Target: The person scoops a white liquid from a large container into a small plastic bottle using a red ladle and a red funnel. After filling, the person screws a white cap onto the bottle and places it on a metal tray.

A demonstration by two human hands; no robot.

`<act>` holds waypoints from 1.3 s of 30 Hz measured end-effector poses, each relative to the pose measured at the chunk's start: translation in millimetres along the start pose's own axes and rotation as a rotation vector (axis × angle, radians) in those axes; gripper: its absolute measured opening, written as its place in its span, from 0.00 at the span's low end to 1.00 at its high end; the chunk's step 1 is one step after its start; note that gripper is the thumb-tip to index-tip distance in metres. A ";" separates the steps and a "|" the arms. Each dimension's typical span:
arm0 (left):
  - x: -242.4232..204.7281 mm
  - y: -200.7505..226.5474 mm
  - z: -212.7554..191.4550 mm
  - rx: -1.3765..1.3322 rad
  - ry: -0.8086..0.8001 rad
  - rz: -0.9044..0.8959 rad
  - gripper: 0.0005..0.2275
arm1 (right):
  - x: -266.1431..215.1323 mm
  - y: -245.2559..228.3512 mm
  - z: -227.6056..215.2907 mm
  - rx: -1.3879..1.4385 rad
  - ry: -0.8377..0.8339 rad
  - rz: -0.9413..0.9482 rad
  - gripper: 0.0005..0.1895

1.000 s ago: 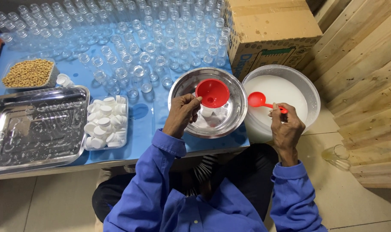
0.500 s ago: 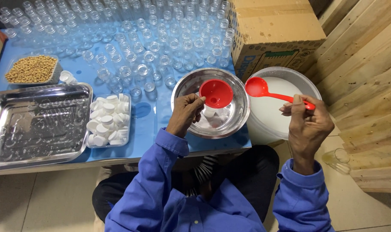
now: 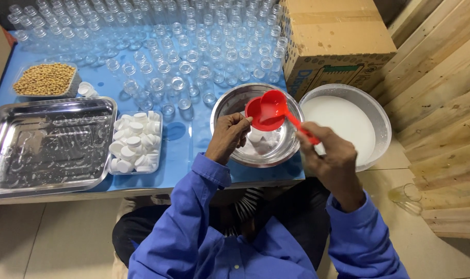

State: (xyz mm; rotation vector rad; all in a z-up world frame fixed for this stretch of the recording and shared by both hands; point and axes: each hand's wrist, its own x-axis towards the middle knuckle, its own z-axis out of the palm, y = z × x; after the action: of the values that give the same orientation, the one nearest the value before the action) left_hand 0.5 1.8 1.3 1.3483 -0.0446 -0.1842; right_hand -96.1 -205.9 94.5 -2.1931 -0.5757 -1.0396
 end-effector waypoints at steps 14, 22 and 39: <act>2.2 -0.9 -0.7 0.014 0.002 -0.010 0.13 | -15.3 9.1 0.5 0.023 -0.015 -0.064 0.08; -1.8 5.1 1.5 0.022 0.008 -0.025 0.13 | -37.7 71.6 -22.4 -0.077 0.222 0.107 0.02; -8.5 13.5 4.0 0.022 0.020 -0.053 0.13 | -90.6 153.1 17.8 -0.185 0.072 0.383 0.05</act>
State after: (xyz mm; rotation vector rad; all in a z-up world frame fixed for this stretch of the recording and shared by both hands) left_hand -6.9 2.1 15.9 1.3742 0.0062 -0.2155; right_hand -46.2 -311.1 -41.1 -2.2930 -0.0204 -0.9881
